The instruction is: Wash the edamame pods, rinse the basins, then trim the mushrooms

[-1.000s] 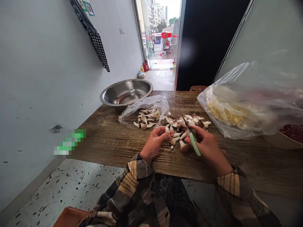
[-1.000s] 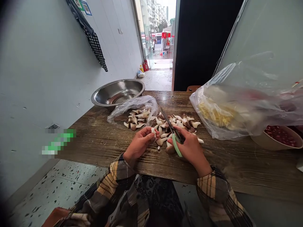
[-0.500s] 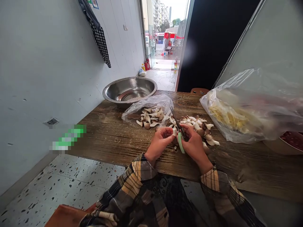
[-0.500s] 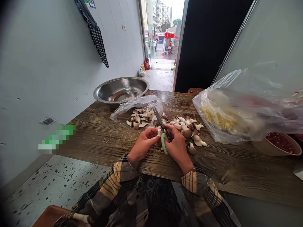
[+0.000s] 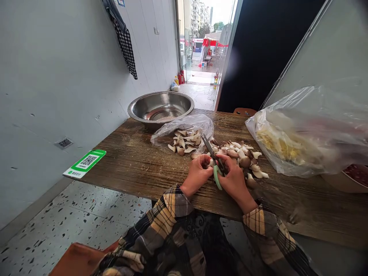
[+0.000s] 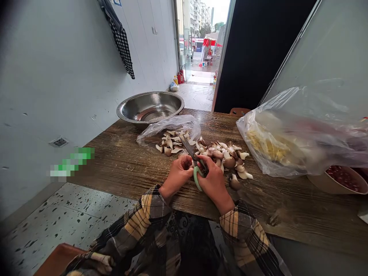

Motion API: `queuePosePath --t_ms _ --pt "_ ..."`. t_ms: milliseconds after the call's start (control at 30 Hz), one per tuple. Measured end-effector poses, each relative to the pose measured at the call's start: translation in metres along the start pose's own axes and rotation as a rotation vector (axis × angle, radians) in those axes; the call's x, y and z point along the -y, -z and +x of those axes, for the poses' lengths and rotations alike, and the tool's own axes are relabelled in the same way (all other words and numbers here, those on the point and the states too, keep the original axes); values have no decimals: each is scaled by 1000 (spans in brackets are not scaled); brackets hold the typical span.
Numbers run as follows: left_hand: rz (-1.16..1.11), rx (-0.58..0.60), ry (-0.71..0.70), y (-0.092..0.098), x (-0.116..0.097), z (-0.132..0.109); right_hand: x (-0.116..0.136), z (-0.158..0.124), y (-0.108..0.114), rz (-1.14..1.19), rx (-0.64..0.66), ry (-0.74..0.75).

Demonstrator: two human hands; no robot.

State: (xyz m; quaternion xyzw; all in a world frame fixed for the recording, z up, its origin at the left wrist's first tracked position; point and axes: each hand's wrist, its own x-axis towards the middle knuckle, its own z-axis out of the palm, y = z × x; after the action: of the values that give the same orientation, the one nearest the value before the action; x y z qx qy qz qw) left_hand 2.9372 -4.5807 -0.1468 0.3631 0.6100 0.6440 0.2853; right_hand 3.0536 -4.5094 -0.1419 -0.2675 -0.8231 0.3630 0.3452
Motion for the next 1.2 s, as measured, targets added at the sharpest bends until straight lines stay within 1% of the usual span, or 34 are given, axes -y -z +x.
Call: queuePosePath --t_ms 133,300,433,533,633,733,800,900,1033,1133,1200 --pt "-97 -15 30 -2 2 -1 0 0 -1 2 -11 -18" --pt "-202 -4 86 -1 -3 -4 -9 0 2 145 1 -78" --pt "-186 -1 65 0 -3 -5 -15 0 3 221 24 -91" --pt "-136 26 32 1 -1 -6 -18 1 4 267 28 -100" --pt "-87 56 9 1 0 -6 -18 0 4 220 0 -116" --pt "-72 48 4 0 0 -6 -19 -1 3 168 -23 -115" --pt "-92 41 11 -1 -1 -6 -20 -1 2 178 -33 -123" --pt "-182 43 46 -1 -4 -7 -19 0 1 284 -50 -170" --pt "-344 65 127 0 -6 -7 -14 3 4 441 -54 -262" --pt "-382 81 150 2 -4 -7 -14 4 6 504 -37 -299" --pt "-375 87 148 3 -3 -6 -15 4 6 528 -21 -295"
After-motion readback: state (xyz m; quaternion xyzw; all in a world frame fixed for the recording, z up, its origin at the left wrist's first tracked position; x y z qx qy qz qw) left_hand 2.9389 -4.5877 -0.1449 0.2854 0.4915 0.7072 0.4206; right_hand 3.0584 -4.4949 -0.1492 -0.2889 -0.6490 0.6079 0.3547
